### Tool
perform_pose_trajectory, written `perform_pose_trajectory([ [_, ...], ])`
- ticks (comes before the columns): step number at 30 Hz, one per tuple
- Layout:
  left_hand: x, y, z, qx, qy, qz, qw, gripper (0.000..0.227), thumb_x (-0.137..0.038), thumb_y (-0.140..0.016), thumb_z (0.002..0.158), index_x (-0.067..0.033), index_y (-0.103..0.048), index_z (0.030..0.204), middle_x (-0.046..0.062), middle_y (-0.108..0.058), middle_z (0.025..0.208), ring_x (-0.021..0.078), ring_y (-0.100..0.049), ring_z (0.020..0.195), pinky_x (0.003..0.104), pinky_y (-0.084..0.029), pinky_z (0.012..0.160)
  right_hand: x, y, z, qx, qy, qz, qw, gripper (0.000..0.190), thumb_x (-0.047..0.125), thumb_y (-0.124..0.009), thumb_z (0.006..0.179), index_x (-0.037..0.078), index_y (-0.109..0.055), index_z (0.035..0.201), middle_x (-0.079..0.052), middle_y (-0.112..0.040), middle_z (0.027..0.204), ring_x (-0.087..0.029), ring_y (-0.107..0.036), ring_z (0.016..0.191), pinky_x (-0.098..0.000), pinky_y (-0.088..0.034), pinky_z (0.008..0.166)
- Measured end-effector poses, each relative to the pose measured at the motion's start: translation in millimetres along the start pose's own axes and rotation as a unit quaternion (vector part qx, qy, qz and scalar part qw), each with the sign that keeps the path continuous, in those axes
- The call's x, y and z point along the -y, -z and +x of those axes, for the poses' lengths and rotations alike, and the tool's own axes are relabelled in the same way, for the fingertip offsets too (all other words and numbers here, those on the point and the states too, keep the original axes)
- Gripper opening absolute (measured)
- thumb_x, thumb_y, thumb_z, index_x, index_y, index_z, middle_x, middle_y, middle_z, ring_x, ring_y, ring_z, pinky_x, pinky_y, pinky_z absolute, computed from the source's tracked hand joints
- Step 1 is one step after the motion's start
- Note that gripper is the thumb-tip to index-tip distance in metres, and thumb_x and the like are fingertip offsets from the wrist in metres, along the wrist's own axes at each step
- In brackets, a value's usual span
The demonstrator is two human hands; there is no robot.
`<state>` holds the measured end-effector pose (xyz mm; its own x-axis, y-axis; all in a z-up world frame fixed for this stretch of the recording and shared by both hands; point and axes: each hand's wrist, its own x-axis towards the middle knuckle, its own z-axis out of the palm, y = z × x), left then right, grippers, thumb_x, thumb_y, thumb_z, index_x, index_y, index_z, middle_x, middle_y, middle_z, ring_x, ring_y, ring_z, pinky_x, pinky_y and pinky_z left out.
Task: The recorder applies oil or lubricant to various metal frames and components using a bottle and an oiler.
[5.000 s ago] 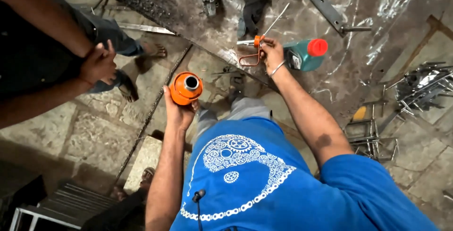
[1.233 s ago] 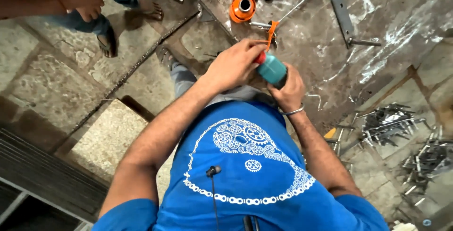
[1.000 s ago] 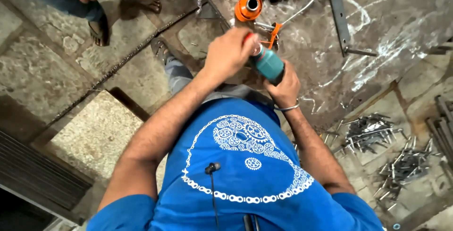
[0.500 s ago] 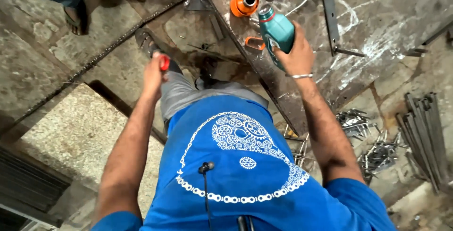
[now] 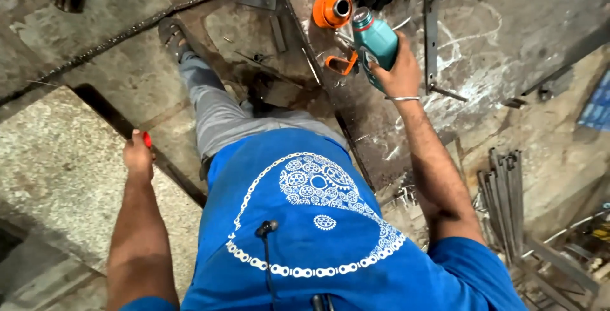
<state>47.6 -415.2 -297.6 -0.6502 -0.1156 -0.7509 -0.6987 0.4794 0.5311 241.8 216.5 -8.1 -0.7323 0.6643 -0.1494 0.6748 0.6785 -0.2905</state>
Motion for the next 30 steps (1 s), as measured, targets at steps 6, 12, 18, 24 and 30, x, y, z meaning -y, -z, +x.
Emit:
perform_pose_trajectory([
  [6,-17.8,-27.0,7.1,0.051,-0.039,-0.045,0.997,0.049,-0.049,-0.050,0.111,-0.0025,-0.064,0.112,0.007,-0.060,0.087,0.0196,-0.056,0.065,0.035,-0.049,0.057,-14.1,3.3,-11.7,-0.053,0.106,0.092,0.989,0.088,0.027,-0.095,0.080,0.011,-0.042,0.148,-0.022,-0.066,0.133,-0.041,-0.068,0.119,-0.0459,-0.056,0.098],
  [12,-107.3,-71.1,-19.3,0.234,0.027,-0.353,0.906,0.039,-0.043,-0.048,0.102,-0.0102,-0.065,0.114,0.009,-0.067,0.101,0.0228,-0.068,0.088,0.041,-0.057,0.071,-17.3,-2.3,-36.4,-0.098,0.067,0.129,0.985,0.090,0.027,-0.096,0.079,0.009,-0.041,0.147,-0.021,-0.063,0.136,-0.038,-0.066,0.124,-0.0465,-0.054,0.106],
  [18,-237.3,-130.8,-98.9,0.395,-0.087,-0.276,0.872,0.036,-0.038,-0.061,0.104,-0.0048,-0.065,0.117,0.012,-0.068,0.107,0.0218,-0.066,0.088,0.039,-0.059,0.082,-15.1,-26.8,-69.7,-0.104,-0.003,0.197,0.975,0.086,0.024,-0.094,0.079,0.007,-0.043,0.145,-0.019,-0.061,0.135,-0.036,-0.064,0.126,-0.0454,-0.052,0.109],
  [24,-336.8,-201.0,-205.3,0.459,-0.292,0.068,0.836,0.028,-0.031,-0.069,0.099,-0.0034,-0.072,0.106,0.006,-0.070,0.091,0.0140,-0.066,0.082,0.030,-0.055,0.075,-15.6,-56.7,-95.0,-0.126,-0.026,0.243,0.961,0.081,0.019,-0.094,0.079,0.008,-0.046,0.143,-0.018,-0.061,0.141,-0.037,-0.062,0.131,-0.0453,-0.050,0.112],
  [30,-378.2,-250.3,-306.2,0.404,-0.553,0.235,0.690,0.032,-0.035,-0.071,0.095,-0.0065,-0.074,0.108,0.012,-0.073,0.097,0.0316,-0.071,0.088,0.042,-0.055,0.075,-12.3,-73.7,-111.6,-0.156,-0.043,0.256,0.953,0.077,0.013,-0.087,0.079,0.009,-0.048,0.145,-0.016,-0.062,0.145,-0.038,-0.062,0.134,-0.0460,-0.050,0.114],
])
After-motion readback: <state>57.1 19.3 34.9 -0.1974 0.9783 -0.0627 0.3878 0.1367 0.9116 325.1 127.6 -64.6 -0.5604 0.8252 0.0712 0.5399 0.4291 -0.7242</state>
